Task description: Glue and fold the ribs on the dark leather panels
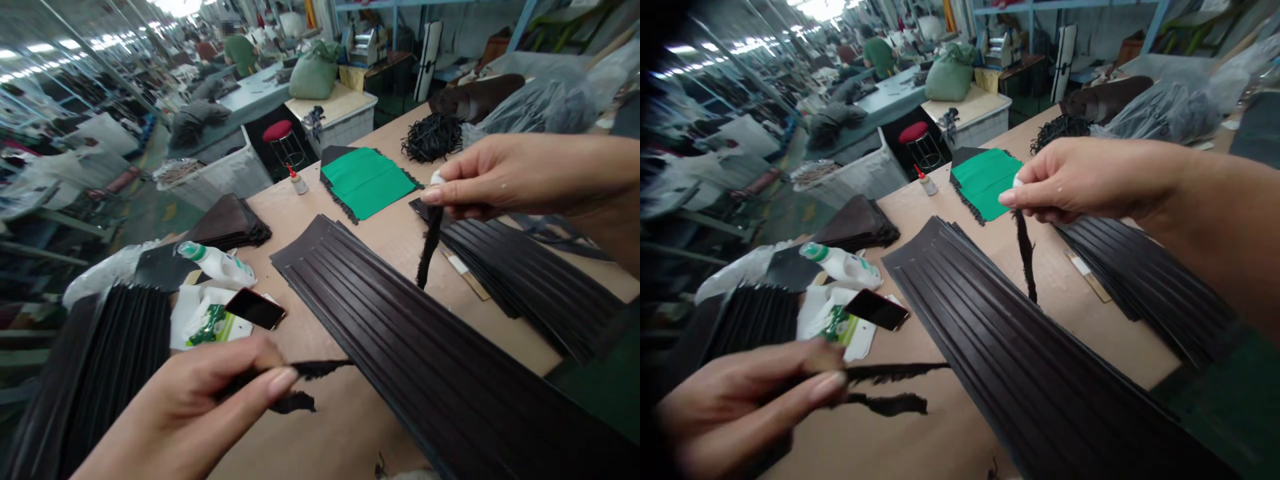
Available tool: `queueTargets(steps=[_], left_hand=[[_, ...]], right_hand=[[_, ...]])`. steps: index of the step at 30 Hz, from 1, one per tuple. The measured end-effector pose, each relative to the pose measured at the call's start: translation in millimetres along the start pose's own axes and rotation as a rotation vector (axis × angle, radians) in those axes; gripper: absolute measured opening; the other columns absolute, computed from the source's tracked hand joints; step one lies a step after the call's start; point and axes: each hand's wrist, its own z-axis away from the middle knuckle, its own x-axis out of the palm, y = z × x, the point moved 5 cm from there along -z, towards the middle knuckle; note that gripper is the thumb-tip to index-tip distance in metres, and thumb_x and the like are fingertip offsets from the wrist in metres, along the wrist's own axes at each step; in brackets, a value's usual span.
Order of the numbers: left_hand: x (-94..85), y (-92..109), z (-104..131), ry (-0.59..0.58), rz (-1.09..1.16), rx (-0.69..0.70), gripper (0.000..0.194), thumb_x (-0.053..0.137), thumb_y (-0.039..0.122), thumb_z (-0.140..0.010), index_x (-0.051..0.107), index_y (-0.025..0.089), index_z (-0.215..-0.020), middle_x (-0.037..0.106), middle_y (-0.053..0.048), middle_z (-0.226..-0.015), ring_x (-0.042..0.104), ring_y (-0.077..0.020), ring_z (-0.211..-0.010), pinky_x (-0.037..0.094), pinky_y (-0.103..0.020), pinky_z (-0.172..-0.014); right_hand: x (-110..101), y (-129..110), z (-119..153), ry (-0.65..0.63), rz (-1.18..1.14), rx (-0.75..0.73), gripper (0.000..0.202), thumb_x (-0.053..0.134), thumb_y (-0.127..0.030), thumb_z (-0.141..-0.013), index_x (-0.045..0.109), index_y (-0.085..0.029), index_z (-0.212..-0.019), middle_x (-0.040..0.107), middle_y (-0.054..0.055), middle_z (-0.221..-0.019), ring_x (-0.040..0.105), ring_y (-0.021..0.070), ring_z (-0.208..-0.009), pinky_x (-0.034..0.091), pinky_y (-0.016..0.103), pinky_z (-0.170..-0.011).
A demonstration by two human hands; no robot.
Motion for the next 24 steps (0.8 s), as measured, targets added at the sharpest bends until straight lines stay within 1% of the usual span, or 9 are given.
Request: queueTargets(steps=[4,6,9,13,15,17,19,21,24], left_hand=[[31.4,88.7,-43.8,0.154,-0.024,0.468,0.021,0.071,0.039,-0.087,0.071,0.02,-0.08,0.062,0.001,-0.067,0.054,-0.0124,-0.062,0.042,-0.022,-0.06],[51.8,111.6,-59.5,0.116,0.056,0.604,0.016,0.069,0.034,-0.09,0.071,0.018,-0.088,0.065,0.0,-0.076,0.059,-0.0135,-0.071,0.046,-0.023,-0.068],[72.8,120.0,-71.1,-0.027,0.149,0.65,0.031,0.055,0.039,-0.1,0.07,0.016,-0.085,0.059,0.0,-0.07,0.057,-0.0123,-0.067,0.045,-0.021,-0.063],[71.9,103.8,-73.5,-0.071,0.308,0.442,0.062,0.034,0.059,-0.105,0.063,0.016,-0.072,0.039,0.005,-0.051,0.038,-0.0082,-0.047,0.033,-0.021,-0.049],[67.8,99.8,-69.5,-0.055,0.343,0.401,0.064,0.033,0.062,-0.104,0.06,0.016,-0.068,0.037,0.005,-0.05,0.037,-0.0076,-0.046,0.03,-0.02,-0.048],[66.8,101.2,-64.6,-0.066,0.319,0.427,0.063,0.035,0.061,-0.104,0.06,0.017,-0.067,0.041,0.005,-0.051,0.039,-0.0078,-0.047,0.032,-0.02,-0.049],[67.5,101.6,-61.8,-0.074,0.286,0.45,0.063,0.036,0.06,-0.104,0.061,0.017,-0.067,0.043,0.004,-0.051,0.042,-0.0084,-0.048,0.034,-0.021,-0.05],[68.3,96.3,-61.9,-0.074,0.29,0.447,0.062,0.037,0.061,-0.103,0.066,0.016,-0.072,0.046,0.004,-0.051,0.043,-0.0091,-0.048,0.035,-0.021,-0.049],[66.4,74.8,-63.1,0.028,0.349,0.422,0.057,0.041,0.062,-0.102,0.074,0.016,-0.093,0.056,0.002,-0.06,0.046,-0.0099,-0.049,0.037,-0.022,-0.05]], right_hand=[[35.2,-84.7,45.2,0.02,-0.028,-0.165,0.045,0.068,-0.052,-0.093,0.07,-0.008,-0.083,0.068,0.0,-0.085,0.066,0.0088,-0.073,0.036,0.016,-0.061],[49.9,-118.0,67.1,0.018,-0.072,-0.309,0.035,0.077,-0.042,-0.087,0.072,-0.009,-0.082,0.064,-0.002,-0.079,0.069,0.0127,-0.076,0.042,0.014,-0.061],[52.5,-141.4,102.6,0.134,-0.123,-0.545,0.028,0.069,-0.039,-0.091,0.074,-0.012,-0.094,0.064,-0.003,-0.086,0.071,0.016,-0.088,0.048,0.021,-0.07],[44.4,-104.8,133.4,0.664,-0.091,-0.648,0.036,0.053,-0.05,-0.1,0.071,-0.021,-0.089,0.065,0.0,-0.083,0.066,0.0106,-0.076,0.047,0.021,-0.066],[73.3,-72.2,117.3,0.517,-0.046,-0.52,0.047,0.054,-0.059,-0.096,0.061,-0.022,-0.068,0.056,0.001,-0.062,0.051,0.0106,-0.054,0.038,0.022,-0.049],[123.3,-43.9,92.7,0.098,-0.113,-0.386,0.049,0.061,-0.065,-0.088,0.056,-0.022,-0.065,0.051,0.0,-0.055,0.043,0.0111,-0.048,0.032,0.024,-0.043],[164.0,-26.6,77.7,-0.168,-0.286,-0.28,0.049,0.066,-0.069,-0.08,0.057,-0.021,-0.074,0.05,-0.002,-0.057,0.042,0.0111,-0.049,0.032,0.024,-0.043],[178.9,-19.9,70.8,-0.184,-0.446,-0.231,0.052,0.068,-0.073,-0.079,0.056,-0.021,-0.079,0.047,-0.004,-0.058,0.04,0.0103,-0.048,0.031,0.023,-0.043],[163.2,-19.2,72.4,0.005,-0.429,-0.306,0.048,0.062,-0.068,-0.088,0.057,-0.021,-0.078,0.049,-0.003,-0.06,0.043,0.0111,-0.049,0.034,0.024,-0.046]])
